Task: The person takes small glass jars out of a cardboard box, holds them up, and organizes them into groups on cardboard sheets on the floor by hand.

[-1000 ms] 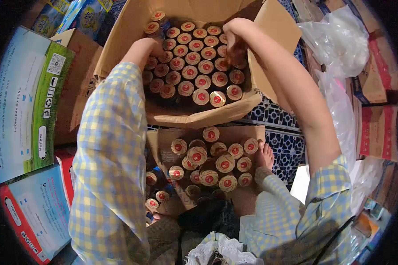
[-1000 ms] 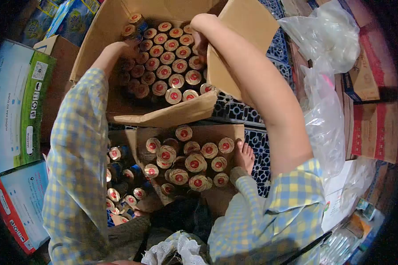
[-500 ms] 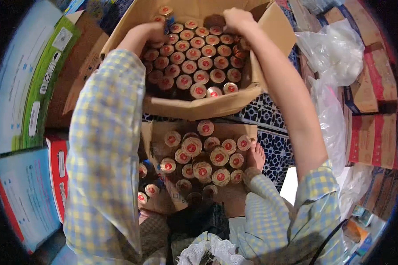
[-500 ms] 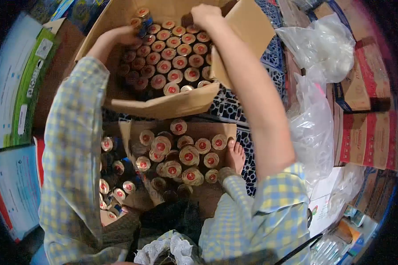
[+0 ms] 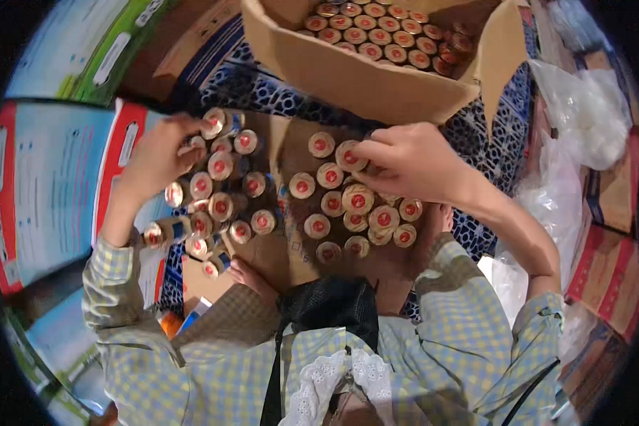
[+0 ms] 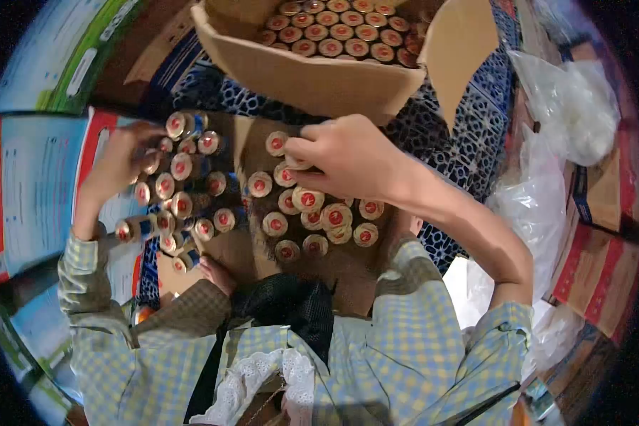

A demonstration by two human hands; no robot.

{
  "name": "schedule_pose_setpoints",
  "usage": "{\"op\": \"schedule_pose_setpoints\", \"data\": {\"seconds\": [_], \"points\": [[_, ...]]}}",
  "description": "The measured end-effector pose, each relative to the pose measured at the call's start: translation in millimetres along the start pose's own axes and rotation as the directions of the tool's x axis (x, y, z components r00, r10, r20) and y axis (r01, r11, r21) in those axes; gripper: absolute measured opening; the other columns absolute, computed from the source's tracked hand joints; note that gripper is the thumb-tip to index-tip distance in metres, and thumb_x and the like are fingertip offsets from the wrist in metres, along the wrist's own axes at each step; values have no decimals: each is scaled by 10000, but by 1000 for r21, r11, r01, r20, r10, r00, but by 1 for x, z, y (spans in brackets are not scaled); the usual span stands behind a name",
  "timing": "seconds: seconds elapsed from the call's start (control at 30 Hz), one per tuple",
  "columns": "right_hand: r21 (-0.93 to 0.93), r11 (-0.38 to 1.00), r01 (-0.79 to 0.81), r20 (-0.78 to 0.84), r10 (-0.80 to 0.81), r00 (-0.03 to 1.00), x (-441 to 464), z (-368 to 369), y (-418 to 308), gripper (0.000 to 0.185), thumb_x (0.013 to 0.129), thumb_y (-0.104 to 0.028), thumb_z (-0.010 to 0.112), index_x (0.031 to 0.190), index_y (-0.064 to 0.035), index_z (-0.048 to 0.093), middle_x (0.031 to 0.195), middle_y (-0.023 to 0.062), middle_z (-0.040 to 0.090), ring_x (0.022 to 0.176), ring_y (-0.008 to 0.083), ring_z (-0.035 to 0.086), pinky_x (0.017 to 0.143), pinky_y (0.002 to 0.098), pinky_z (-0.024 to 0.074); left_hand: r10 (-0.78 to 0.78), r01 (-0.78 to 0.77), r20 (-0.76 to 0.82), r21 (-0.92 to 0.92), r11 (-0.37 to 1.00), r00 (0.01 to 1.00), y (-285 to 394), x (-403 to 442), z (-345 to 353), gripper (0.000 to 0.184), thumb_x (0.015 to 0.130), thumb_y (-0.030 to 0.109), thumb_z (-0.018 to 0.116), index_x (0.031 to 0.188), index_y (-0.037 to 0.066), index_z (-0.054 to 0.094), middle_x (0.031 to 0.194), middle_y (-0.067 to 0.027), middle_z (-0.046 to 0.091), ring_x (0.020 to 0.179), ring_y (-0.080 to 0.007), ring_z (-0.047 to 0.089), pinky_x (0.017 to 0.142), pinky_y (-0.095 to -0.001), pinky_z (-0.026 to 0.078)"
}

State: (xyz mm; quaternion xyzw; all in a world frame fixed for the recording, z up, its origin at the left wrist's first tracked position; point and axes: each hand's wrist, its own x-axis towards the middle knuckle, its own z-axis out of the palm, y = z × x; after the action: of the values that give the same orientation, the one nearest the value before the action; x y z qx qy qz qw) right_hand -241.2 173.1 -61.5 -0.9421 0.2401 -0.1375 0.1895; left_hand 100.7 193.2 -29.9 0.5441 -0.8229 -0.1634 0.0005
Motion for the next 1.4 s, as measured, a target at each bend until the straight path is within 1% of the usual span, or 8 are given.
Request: {"op": "schedule_pose_setpoints", "data": {"seconds": [0.1, 0.47, 0.6, 0.87, 0.97, 1.17, 1.3, 1.4], "points": [[-128, 990, -66, 403, 113, 908, -3, 20, 0, 325, 708, -309, 653, 803, -13, 559, 650, 104, 568, 619, 287, 577, 527, 362, 464, -85, 83, 78, 28, 996, 993, -7, -31, 24, 346, 682, 86, 650, 1011, 7, 580, 909, -183, 582, 804, -320, 576, 716, -360, 457], [-149, 967, -205, 406, 249, 879, -31, 59, -22, 468, 664, -398, 671, 852, 13, 545, 688, 153, 574, 701, 301, 586, 617, 386, 474, -313, 223, 274, 314, 923, 909, 35, -66, 88, 325, 666, 220, 662, 929, 47, 584, 909, -178, 539, 846, -333, 562, 632, -383, 486], [-211, 959, -187, 353, 254, 901, -35, 75, -18, 517, 638, -435, 673, 844, 21, 542, 656, 147, 560, 680, 298, 574, 607, 386, 464, -380, 270, 218, 408, 872, 899, 29, -61, 111, 670, 616, 267, 706, 1175, 19, 433, 1024, -187, 497, 875, -317, 557, 701, -419, 477], [-105, 993, -62, 26, 65, 998, -30, 65, -15, 429, 649, -389, 662, 749, 18, 569, 659, 128, 565, 616, 247, 573, 559, 351, 457, 88, -12, -131, 495, 869, 987, 5, -77, 78, 618, 636, 197, 718, 1151, -3, 440, 999, -141, 522, 801, -240, 571, 620, -343, 496], [45, 990, -137, -19, 138, 990, -19, 24, -29, 374, 671, -349, 641, 758, 10, 582, 670, 110, 571, 638, 191, 575, 573, 326, 454, -314, 377, 209, -495, 783, 926, 18, -72, 31, 457, 677, 117, 707, 1065, -29, 514, 987, -93, 555, 773, -162, 570, 650, -260, 472], [870, 433, -235, 43, 407, 912, -6, -20, -21, 278, 701, -280, 631, 725, -7, 583, 644, 40, 565, 616, 115, 567, 542, 263, 467, -332, 285, 105, -777, 561, 937, 44, -52, -14, 516, 743, 69, 657, 1197, -15, 426, 950, -41, 583, 768, -100, 554, 647, -235, 451], [993, 44, -114, 76, 511, 856, -1, -36, -5, 198, 698, -179, 627, 803, -26, 557, 708, -2, 555, 712, 67, 549, 569, 237, 463, -293, 131, -38, -834, 536, 956, 70, -33, -40, 548, 747, 52, 644, 1231, -10, 396, 990, -42, 576, 781, -106, 559, 656, -230, 452], [987, 154, -40, -35, 458, 888, -4, -44, 7, 208, 688, -123, 621, 851, -33, 528, 745, 6, 564, 746, 66, 542, 583, 226, 461, -184, 6, -110, -843, 538, 977, 83, -14, -51, 537, 744, 27, 634, 1228, -2, 404, 1030, -55, 560, 837, -114, 556, 676, -225, 456]]}}
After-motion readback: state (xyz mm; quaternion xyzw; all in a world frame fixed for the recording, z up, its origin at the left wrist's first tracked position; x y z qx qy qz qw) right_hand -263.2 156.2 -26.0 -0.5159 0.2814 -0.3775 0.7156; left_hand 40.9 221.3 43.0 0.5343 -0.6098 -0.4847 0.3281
